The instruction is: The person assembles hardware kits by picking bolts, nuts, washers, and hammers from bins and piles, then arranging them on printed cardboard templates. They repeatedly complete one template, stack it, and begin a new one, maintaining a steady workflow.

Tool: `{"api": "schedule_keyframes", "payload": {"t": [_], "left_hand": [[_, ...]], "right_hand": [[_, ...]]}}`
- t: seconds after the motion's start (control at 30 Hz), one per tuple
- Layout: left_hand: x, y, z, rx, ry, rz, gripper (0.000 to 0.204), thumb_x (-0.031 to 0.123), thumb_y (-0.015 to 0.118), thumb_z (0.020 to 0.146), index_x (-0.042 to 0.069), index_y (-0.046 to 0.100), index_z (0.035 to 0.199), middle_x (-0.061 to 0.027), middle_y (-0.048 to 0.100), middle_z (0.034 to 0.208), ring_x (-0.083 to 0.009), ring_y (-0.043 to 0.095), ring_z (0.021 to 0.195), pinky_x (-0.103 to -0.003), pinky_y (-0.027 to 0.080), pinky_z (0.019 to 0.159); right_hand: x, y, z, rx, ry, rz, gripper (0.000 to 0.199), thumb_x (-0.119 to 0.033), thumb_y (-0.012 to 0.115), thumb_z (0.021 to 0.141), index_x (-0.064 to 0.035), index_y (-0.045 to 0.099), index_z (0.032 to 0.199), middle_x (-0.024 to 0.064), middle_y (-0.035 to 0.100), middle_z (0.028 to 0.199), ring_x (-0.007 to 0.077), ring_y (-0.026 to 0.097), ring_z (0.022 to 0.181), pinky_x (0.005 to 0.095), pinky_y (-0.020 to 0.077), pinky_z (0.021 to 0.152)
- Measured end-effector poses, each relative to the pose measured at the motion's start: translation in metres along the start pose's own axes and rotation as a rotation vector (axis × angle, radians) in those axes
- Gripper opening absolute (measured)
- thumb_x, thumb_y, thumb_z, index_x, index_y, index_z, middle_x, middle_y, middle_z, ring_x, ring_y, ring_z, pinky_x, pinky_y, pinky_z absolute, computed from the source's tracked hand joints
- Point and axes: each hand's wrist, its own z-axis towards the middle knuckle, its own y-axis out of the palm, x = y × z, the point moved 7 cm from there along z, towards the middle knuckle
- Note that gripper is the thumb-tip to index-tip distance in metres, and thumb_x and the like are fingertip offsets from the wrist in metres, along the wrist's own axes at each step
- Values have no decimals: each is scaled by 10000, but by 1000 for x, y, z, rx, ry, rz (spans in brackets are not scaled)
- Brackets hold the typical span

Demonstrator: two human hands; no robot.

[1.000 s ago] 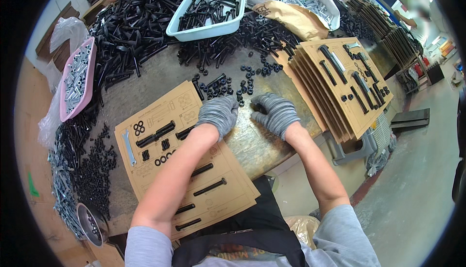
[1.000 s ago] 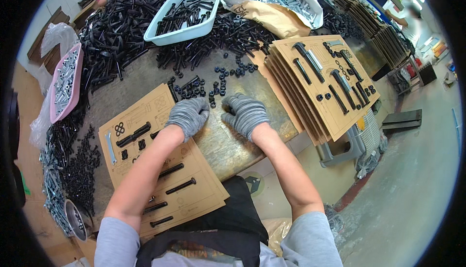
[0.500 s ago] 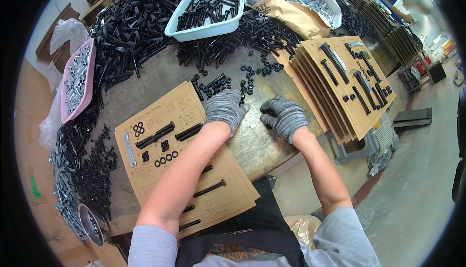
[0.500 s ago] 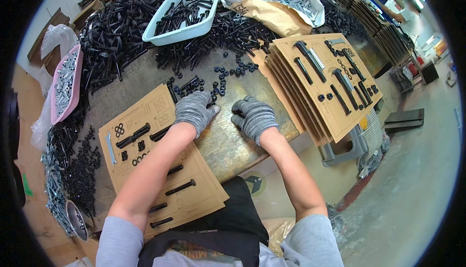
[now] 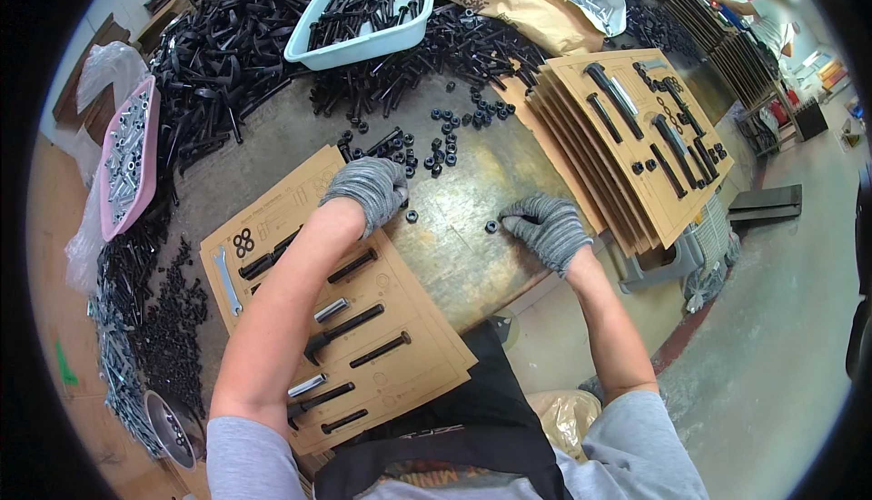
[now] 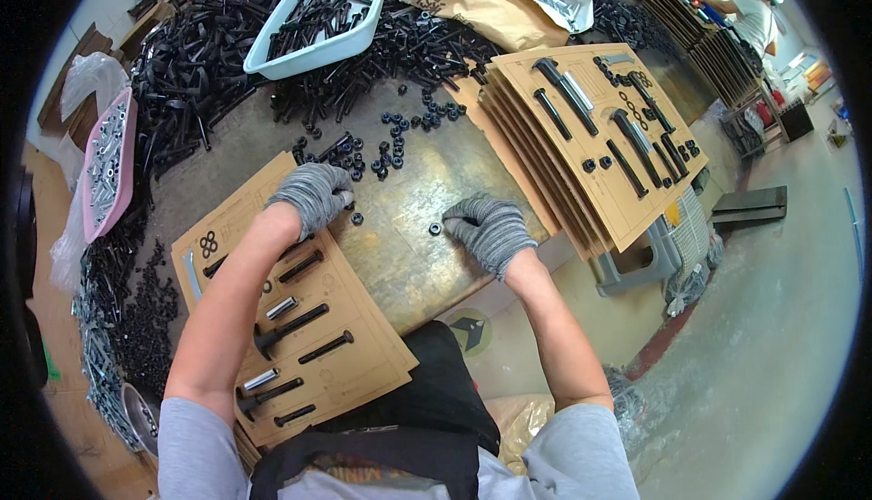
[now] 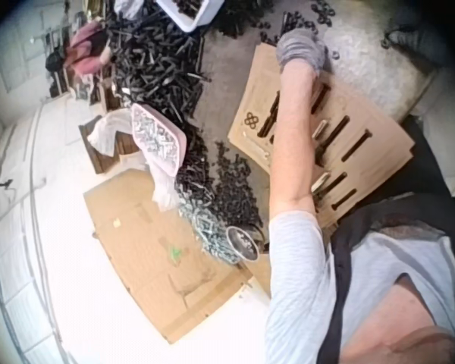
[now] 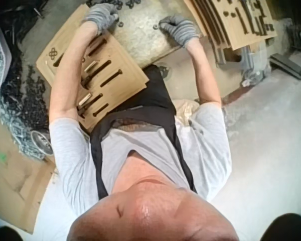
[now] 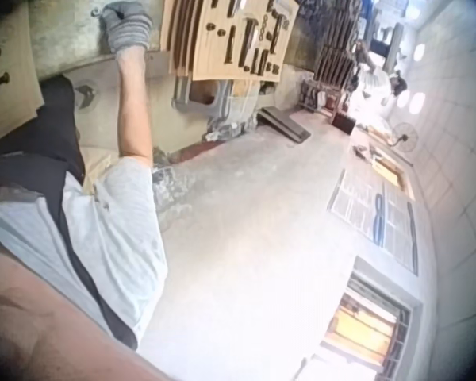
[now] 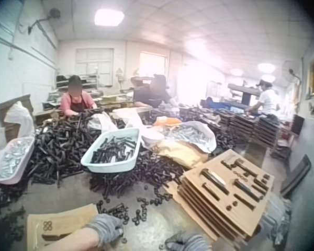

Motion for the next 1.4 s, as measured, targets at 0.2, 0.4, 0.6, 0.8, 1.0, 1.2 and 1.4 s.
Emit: {"api": "schedule_keyframes", "payload": {"t": [0.2,0.4,0.6,0.8,1.0,1.2,1.4], "left_hand": [[11,4,-21,-10,329,-97,278,169,634,796,69,644,1055,-123,608,1035,-289,588,1007,-374,470,898],[20,19,-15,-3,395,13,226,190,635,786,91,653,988,-111,607,972,-311,600,945,-395,482,833],[8,-22,-62,140,369,-70,154,156,608,811,57,638,926,-138,632,918,-326,606,899,-404,490,809],[-136,-50,-210,303,-92,-482,180,146,647,806,42,661,953,-124,648,905,-254,626,865,-347,501,805],[-162,7,-278,307,-130,-161,218,210,615,842,51,630,990,-124,637,921,-296,618,873,-373,501,809],[-169,44,-278,260,-273,-97,214,263,562,874,89,627,979,-114,613,943,-292,620,877,-403,509,780],[-176,52,-279,323,-258,-134,223,281,574,867,90,637,964,-112,617,937,-291,626,845,-404,515,760]], "right_hand": [[-7,-2,-6,65,-227,-155,208,-133,664,796,-81,682,996,133,634,898,310,618,830,380,497,759],[-44,28,0,-54,-321,-451,208,-149,669,781,-95,658,982,147,605,916,332,613,817,397,498,757],[-47,38,17,-159,-174,-463,199,-116,665,766,-63,659,957,141,668,826,277,652,747,367,514,701],[-110,100,14,-323,-168,214,202,-121,702,750,-7,664,913,75,682,779,107,612,690,263,518,648],[-243,224,-9,-465,-680,-214,158,-104,656,760,-37,651,903,130,641,827,259,643,743,346,527,682],[-259,294,-17,-487,-773,-500,173,-187,617,811,-66,644,931,143,636,885,331,626,819,410,504,755],[-260,306,-21,-499,-738,-554,168,-202,613,824,-89,655,941,136,631,889,318,630,810,405,507,751]]}}
